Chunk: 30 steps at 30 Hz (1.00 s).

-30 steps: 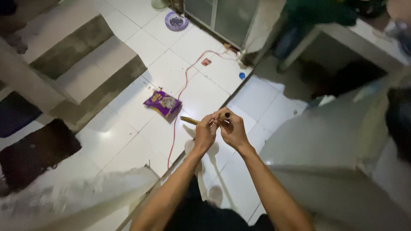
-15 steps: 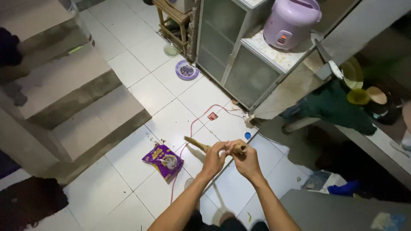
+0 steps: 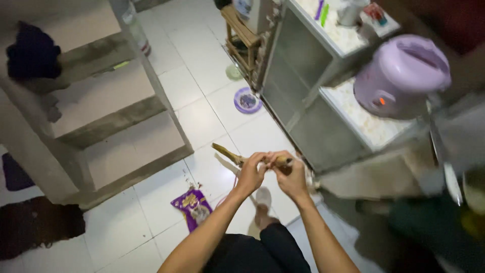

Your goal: Sweeping dirt and debris from the floor and stairs using a broom.

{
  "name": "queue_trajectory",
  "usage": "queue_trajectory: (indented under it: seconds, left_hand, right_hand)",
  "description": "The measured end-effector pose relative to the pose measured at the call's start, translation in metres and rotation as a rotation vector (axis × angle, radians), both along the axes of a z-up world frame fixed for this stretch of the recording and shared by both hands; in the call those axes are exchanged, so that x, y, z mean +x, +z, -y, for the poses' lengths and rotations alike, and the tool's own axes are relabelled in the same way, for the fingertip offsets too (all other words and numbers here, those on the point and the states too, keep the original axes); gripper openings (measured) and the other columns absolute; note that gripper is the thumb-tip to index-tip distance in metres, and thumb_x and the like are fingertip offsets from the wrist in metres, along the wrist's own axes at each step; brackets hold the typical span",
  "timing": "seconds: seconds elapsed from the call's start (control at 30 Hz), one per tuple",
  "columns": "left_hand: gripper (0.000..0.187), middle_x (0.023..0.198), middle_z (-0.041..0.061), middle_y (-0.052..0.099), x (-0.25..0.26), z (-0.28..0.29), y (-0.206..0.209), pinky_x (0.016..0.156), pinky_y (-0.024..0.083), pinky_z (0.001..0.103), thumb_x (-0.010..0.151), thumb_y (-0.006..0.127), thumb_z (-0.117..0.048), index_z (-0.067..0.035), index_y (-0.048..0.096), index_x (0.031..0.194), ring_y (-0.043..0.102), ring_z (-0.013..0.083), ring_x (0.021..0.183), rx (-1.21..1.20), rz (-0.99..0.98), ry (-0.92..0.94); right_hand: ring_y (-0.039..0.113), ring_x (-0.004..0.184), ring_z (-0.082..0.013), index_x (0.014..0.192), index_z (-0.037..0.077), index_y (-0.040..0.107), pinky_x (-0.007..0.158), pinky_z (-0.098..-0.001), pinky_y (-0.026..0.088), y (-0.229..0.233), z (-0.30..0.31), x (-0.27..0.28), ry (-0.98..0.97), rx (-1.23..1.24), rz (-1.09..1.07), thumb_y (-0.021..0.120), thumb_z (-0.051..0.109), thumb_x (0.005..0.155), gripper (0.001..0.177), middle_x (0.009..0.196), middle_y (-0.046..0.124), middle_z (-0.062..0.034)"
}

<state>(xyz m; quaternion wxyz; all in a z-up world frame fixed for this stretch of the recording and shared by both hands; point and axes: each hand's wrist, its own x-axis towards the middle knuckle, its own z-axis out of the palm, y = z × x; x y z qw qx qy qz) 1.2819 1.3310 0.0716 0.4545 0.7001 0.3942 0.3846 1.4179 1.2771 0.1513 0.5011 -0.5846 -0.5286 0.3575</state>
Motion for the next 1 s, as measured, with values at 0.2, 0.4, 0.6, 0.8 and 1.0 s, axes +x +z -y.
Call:
queue_trajectory:
  seconds: [0.2,0.4,0.6,0.8,1.0]
  left_hand:
    - [0.037,0.119,0.016,0.066,0.044,-0.076,0.014,0.095,0.054,0.041,0.085,0.055,0.014,0.0,0.064,0.118,0.066,0.037,0.112,0.009,0.026,0.158]
    - [0.031,0.113,0.016,0.067,0.074,-0.158,-0.001,0.091,0.055,0.042,0.088,0.053,0.012,0.0,0.062,0.115,0.067,0.0379,0.107,-0.039,-0.065,0.261]
    - [0.036,0.112,0.019,0.067,0.095,-0.258,-0.017,0.088,0.052,0.047,0.084,0.053,0.011,-0.001,0.066,0.114,0.064,0.0417,0.107,0.197,-0.024,0.349]
    - [0.039,0.108,0.016,0.069,0.099,-0.37,-0.033,0.088,0.051,0.048,0.077,0.056,0.014,-0.003,0.07,0.11,0.063,0.0394,0.109,-0.022,-0.156,0.362]
    - [0.044,0.125,0.015,0.071,0.088,-0.487,-0.041,0.097,0.055,0.043,0.081,0.064,0.016,-0.006,0.073,0.119,0.068,0.0374,0.115,0.069,-0.047,0.477]
  right_hand:
    - [0.074,0.097,-0.0147,0.091,0.002,0.067,0.083,-0.0296,0.059,0.019,-0.095,0.041,0.176,0.144,0.062,0.07,-0.014,0.086,0.017,0.104,0.075,-0.0076]
    - [0.073,0.099,-0.0249,0.088,0.003,0.064,0.083,-0.0335,0.057,0.037,-0.2,0.068,0.302,0.113,0.216,0.072,-0.011,0.074,0.022,0.104,0.072,-0.0105]
    - [0.07,0.096,-0.03,0.083,0.004,0.063,0.082,-0.0383,0.055,0.003,-0.307,0.09,0.292,0.053,0.271,0.075,-0.003,0.072,0.018,0.104,0.068,-0.0123]
    - [0.069,0.088,-0.0326,0.09,0.007,0.071,0.078,-0.0399,0.052,-0.041,-0.435,0.101,0.333,0.091,0.469,0.081,0.003,0.074,0.019,0.092,0.068,-0.0138]
    - [0.074,0.071,-0.0178,0.081,0.005,0.071,0.061,-0.0325,0.056,-0.04,-0.545,0.085,0.369,-0.069,0.36,0.076,0.0,0.08,0.006,0.073,0.069,-0.015]
